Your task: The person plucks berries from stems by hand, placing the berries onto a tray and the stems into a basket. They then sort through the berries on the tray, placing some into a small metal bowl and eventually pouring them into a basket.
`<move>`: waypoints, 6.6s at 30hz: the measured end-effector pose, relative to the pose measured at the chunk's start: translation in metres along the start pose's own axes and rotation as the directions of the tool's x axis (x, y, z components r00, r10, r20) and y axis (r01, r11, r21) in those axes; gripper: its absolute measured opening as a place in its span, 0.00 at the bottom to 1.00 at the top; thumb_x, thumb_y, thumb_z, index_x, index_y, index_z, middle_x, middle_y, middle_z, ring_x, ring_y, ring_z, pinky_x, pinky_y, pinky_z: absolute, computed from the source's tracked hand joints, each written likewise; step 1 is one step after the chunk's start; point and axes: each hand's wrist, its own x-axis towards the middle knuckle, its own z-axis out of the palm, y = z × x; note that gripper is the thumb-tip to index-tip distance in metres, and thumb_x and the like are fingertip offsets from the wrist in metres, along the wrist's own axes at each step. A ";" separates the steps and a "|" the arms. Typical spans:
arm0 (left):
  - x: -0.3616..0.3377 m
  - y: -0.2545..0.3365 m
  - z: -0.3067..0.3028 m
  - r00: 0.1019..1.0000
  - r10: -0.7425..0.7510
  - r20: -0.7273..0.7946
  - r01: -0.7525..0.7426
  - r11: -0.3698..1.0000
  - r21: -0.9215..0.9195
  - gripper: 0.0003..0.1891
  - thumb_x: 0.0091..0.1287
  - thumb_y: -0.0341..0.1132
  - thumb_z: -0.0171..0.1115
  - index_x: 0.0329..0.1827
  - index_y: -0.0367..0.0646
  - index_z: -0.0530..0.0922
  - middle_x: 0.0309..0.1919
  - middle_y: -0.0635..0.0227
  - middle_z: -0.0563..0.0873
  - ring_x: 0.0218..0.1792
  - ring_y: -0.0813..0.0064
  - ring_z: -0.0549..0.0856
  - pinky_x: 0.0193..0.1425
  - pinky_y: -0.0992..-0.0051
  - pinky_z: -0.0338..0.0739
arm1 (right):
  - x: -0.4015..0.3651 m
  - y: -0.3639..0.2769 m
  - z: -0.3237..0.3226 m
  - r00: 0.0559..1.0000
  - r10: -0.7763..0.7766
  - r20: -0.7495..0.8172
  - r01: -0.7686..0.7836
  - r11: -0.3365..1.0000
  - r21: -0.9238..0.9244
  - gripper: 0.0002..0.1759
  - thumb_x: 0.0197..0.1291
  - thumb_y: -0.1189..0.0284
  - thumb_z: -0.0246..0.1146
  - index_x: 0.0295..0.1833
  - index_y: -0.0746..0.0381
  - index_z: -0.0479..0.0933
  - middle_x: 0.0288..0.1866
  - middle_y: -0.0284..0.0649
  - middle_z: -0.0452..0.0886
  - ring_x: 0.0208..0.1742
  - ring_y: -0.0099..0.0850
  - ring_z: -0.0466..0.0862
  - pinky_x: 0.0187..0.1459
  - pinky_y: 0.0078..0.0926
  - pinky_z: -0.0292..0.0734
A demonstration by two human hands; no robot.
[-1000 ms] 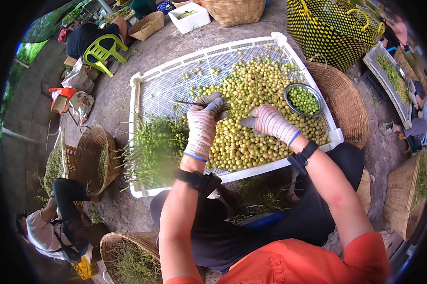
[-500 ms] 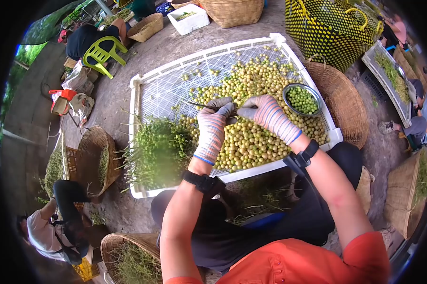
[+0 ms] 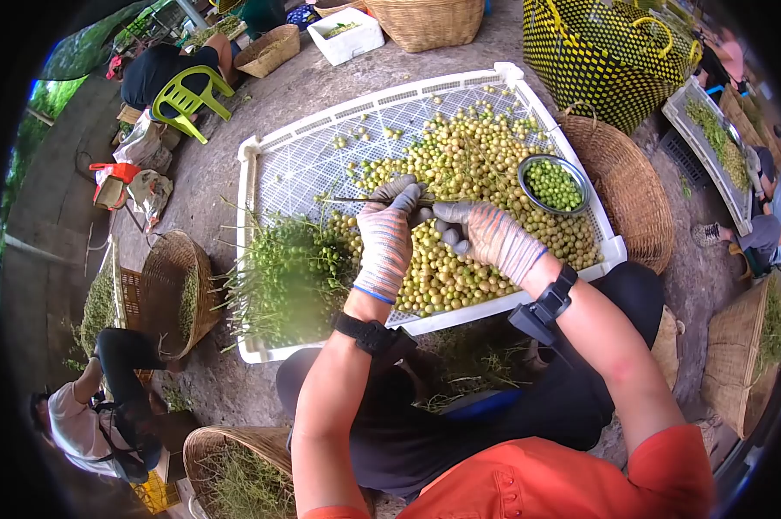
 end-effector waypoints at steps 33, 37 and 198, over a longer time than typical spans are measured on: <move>-0.055 -0.011 0.016 0.863 -0.313 0.397 0.192 0.929 0.315 0.12 0.68 0.34 0.59 0.50 0.36 0.78 0.39 0.63 0.86 0.40 0.72 0.86 0.45 0.75 0.80 | -0.019 -0.091 -0.079 0.782 -0.502 -0.370 -0.061 0.529 -0.847 0.16 0.54 0.64 0.66 0.45 0.61 0.79 0.29 0.40 0.83 0.24 0.30 0.82 0.28 0.29 0.79; -0.097 -0.070 0.011 0.419 -0.788 0.450 0.081 0.526 0.846 0.22 0.62 0.33 0.64 0.59 0.37 0.74 0.41 0.62 0.86 0.43 0.71 0.86 0.43 0.75 0.81 | -0.005 -0.083 -0.090 0.617 -0.787 -0.034 -0.293 -0.189 -0.937 0.14 0.57 0.65 0.59 0.47 0.56 0.80 0.41 0.47 0.83 0.47 0.47 0.81 0.51 0.43 0.75; 0.010 0.004 0.001 0.998 -0.059 -0.038 0.067 0.960 0.271 0.09 0.68 0.31 0.58 0.46 0.35 0.79 0.31 0.62 0.87 0.28 0.71 0.86 0.21 0.80 0.75 | 0.011 -0.021 -0.033 0.957 -0.286 -0.050 0.184 0.731 -0.657 0.17 0.52 0.63 0.72 0.43 0.62 0.81 0.32 0.32 0.84 0.31 0.23 0.80 0.37 0.24 0.79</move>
